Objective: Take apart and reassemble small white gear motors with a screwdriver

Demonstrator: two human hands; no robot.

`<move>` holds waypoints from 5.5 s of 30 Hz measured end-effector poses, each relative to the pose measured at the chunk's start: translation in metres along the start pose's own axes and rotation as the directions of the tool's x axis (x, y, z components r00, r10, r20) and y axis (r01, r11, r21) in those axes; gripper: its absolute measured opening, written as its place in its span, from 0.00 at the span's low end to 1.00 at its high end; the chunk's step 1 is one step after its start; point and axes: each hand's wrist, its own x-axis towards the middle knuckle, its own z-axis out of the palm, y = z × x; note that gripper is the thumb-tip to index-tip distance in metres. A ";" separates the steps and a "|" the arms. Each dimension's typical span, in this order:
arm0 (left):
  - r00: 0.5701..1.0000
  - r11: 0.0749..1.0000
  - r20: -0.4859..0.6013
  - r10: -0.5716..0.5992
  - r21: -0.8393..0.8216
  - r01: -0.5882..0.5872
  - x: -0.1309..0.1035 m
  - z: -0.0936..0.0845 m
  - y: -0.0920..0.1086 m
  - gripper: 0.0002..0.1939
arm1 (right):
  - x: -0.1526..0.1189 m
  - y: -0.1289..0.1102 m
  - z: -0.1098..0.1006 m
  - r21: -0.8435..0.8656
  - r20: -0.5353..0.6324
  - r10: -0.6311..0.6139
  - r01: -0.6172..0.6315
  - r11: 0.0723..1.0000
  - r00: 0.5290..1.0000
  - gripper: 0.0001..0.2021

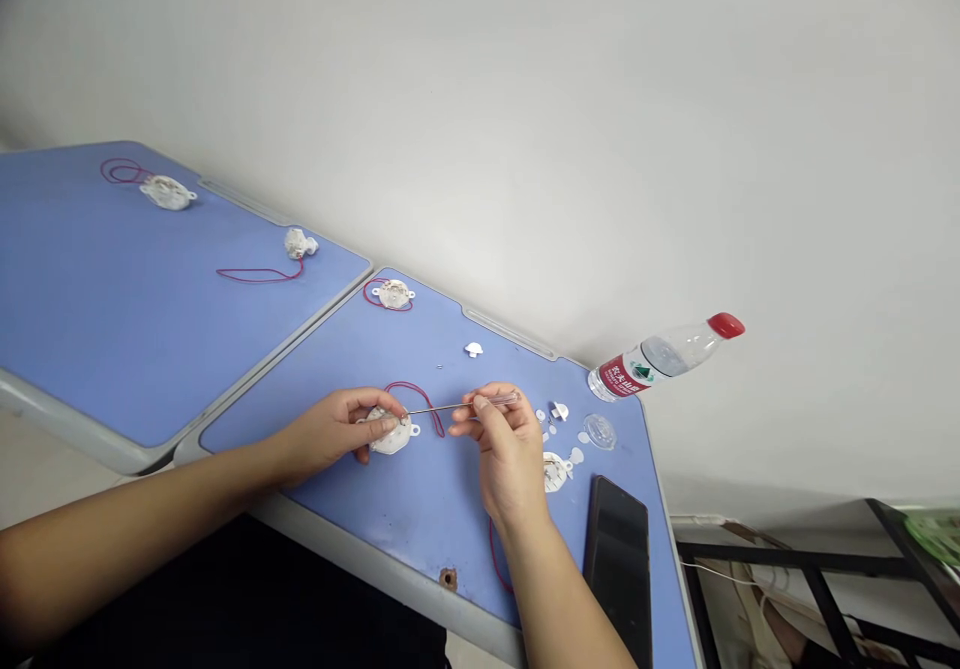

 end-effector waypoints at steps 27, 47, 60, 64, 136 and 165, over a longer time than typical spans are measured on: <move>0.994 0.988 0.012 -0.105 -0.113 0.106 -0.001 -0.001 0.007 0.15 | -0.016 0.005 0.010 -0.226 0.072 -0.192 0.204 0.953 0.979 0.05; 0.992 0.960 -0.038 -0.120 -0.258 0.106 0.002 -0.005 0.008 0.17 | -0.029 0.004 0.012 -0.319 0.242 -0.513 0.567 0.759 0.823 0.05; 0.993 0.949 -0.033 -0.112 -0.299 0.097 0.004 -0.007 0.007 0.16 | -0.029 0.011 0.011 -0.332 0.356 -0.591 0.689 0.644 0.724 0.12; 0.994 0.952 -0.022 -0.109 -0.290 0.098 0.003 -0.007 0.008 0.15 | -0.029 0.013 0.010 -0.348 0.360 -0.583 0.685 0.640 0.728 0.12; 0.998 0.999 -0.067 0.016 -0.047 -0.019 -0.005 0.001 -0.005 0.18 | -0.029 -0.007 0.011 -0.422 0.304 -0.366 0.469 0.776 0.880 0.02; 0.999 1.000 -0.037 0.012 -0.019 -0.012 0.001 0.005 -0.024 0.21 | -0.026 0.007 0.004 -0.358 0.347 -0.153 0.281 0.890 0.925 0.12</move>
